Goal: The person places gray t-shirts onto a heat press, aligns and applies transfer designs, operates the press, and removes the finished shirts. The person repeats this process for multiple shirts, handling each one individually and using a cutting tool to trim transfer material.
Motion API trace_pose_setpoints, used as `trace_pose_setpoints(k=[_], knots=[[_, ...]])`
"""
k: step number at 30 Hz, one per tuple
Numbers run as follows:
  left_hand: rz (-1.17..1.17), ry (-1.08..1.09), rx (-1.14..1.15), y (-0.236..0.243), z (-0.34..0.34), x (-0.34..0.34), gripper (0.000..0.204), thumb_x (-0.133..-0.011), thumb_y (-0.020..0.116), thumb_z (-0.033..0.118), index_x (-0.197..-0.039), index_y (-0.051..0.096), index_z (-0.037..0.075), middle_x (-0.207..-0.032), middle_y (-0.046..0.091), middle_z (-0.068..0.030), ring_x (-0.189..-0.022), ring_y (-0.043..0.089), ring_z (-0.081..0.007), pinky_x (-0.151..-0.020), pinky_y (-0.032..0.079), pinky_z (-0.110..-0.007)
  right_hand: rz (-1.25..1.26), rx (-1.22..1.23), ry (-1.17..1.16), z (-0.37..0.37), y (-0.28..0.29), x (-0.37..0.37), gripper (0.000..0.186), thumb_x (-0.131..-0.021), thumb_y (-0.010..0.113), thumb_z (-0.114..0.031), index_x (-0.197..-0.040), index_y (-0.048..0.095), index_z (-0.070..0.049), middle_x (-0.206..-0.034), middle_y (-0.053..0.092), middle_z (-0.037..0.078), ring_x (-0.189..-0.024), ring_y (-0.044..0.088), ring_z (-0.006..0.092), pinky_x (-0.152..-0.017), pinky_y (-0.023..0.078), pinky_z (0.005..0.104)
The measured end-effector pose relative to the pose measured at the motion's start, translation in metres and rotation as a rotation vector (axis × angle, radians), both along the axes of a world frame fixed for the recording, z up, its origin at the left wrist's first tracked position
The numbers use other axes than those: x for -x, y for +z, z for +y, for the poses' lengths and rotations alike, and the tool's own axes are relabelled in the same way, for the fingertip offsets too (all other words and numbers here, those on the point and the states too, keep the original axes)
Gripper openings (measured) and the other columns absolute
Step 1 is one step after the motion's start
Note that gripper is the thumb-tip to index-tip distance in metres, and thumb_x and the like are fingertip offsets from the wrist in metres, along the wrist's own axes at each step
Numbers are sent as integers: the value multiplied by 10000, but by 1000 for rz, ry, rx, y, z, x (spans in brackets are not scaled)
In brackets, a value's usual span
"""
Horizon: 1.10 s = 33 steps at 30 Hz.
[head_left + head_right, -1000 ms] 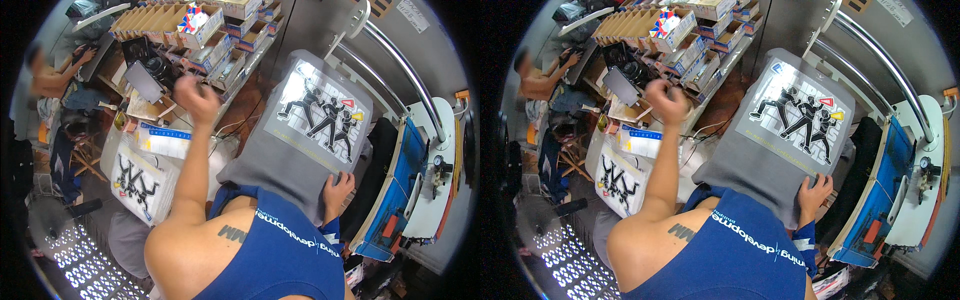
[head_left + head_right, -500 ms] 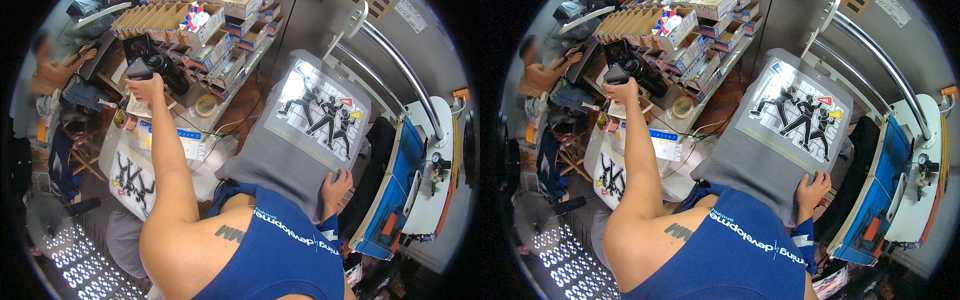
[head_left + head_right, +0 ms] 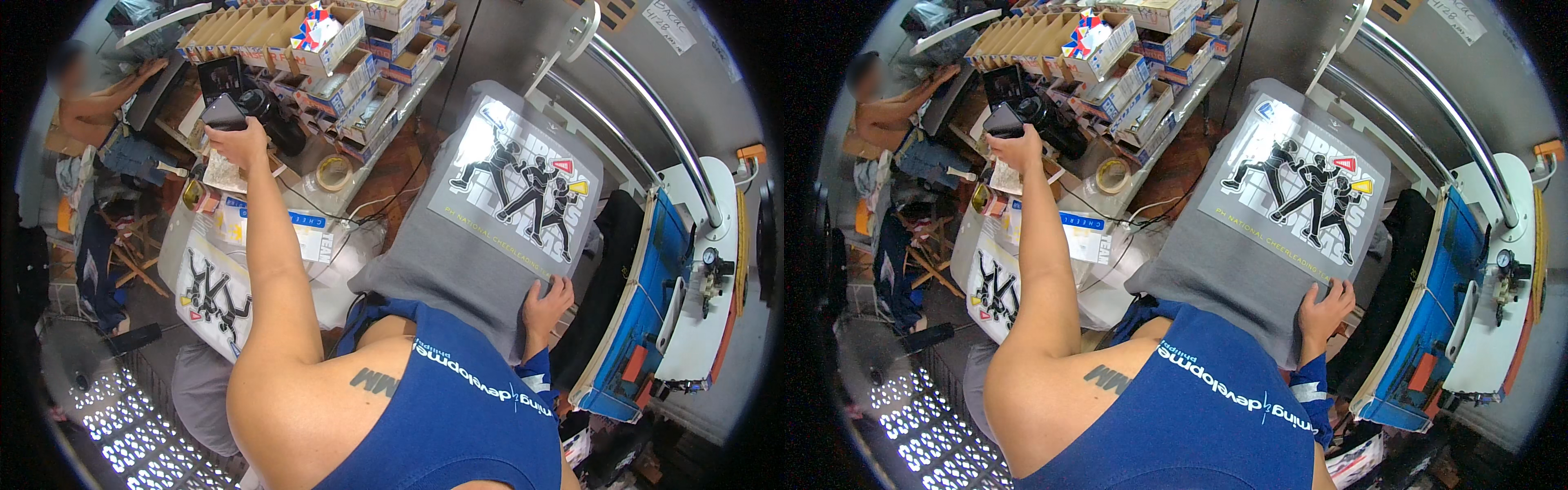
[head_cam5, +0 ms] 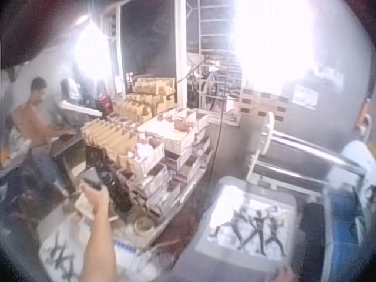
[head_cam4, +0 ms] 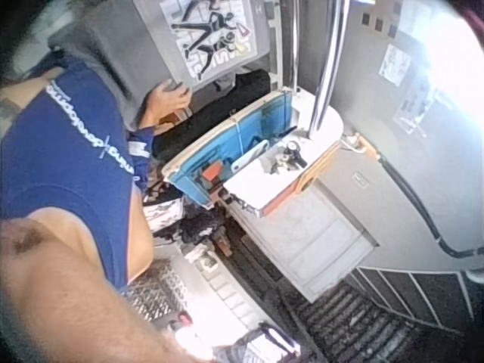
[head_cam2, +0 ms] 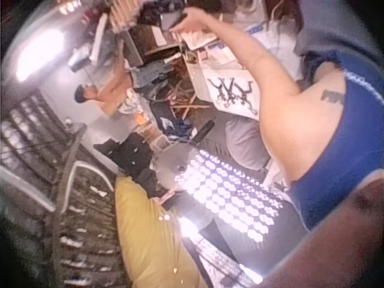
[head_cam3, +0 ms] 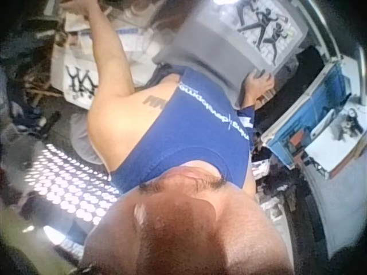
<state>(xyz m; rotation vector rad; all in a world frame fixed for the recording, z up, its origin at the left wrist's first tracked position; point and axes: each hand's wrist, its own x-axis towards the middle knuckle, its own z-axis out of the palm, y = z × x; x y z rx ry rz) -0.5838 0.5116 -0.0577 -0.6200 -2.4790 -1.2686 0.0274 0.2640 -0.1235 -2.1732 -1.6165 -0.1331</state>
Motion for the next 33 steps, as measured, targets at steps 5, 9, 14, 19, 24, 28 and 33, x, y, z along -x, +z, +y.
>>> trace_pose_setpoints(k=[5, 9, 14, 19, 24, 28, 33], knots=[[76, -51, -27, 1, -1, 2, 943, -729, 742, 252, -1492, 240, 18, -1333, 424, -304, -1193, 500, -477, -1006, 447, -559, -3, 10, 1, 0, 0, 0, 438, -872, 683, -229, -1221, 576, 14, -1354, 474, 265, -1286, 404, 439, -1088, 344, 536], [50, -20, 42, 3, 1, -3, 942, -726, 738, 251, -1488, 235, 19, -1330, 423, -307, -1189, 498, -482, -1003, 446, -566, -2, 9, -2, 1, 0, 0, 441, -876, 682, -231, -1226, 574, 14, -1360, 470, 264, -1291, 400, 440, -1089, 343, 538], [42, -27, 38, 4, -1, -4, 960, -752, 753, 277, -1504, 214, 20, -1392, 396, -296, -1257, 463, -477, -1061, 386, -579, -8, 7, 3, 1, 1, 1, 439, -878, 679, -229, -1229, 575, 13, -1363, 469, 262, -1295, 395, 439, -1091, 342, 536], [297, 28, 53, -3, -22, -33, 920, -820, 735, 302, -1520, 220, 0, -1493, 362, -293, -1358, 401, -471, -1136, 288, -577, -1, 16, -5, 1, 2, 3, 437, -878, 676, -224, -1230, 573, 14, -1362, 469, 262, -1296, 393, 440, -1092, 342, 533], [385, -1029, -135, -36, -71, -161, 368, -805, 647, 117, -1161, 650, 24, -1325, 529, -244, -1295, 456, -442, -1111, 344, -526, -20, 30, -8, 0, 3, 3, 436, -878, 676, -225, -1226, 574, 16, -1371, 466, 265, -1298, 393, 440, -1094, 339, 533], [241, -1368, 37, -51, -113, -245, 337, -790, 700, 105, -1119, 661, 44, -1363, 528, -198, -1312, 475, -412, -1133, 334, -548, -17, 17, 4, -1, 1, 1, 442, -880, 676, -236, -1229, 578, 16, -1373, 470, 268, -1304, 392, 439, -1097, 336, 536], [248, -1467, 133, -52, -125, -275, 360, -824, 670, 118, -1173, 640, 35, -1382, 504, -187, -1361, 435, -386, -1154, 304, -583, 1, 23, -8, 0, -2, 0, 448, -883, 673, -245, -1237, 581, 13, -1373, 473, 266, -1309, 390, 439, -1098, 334, 538]])
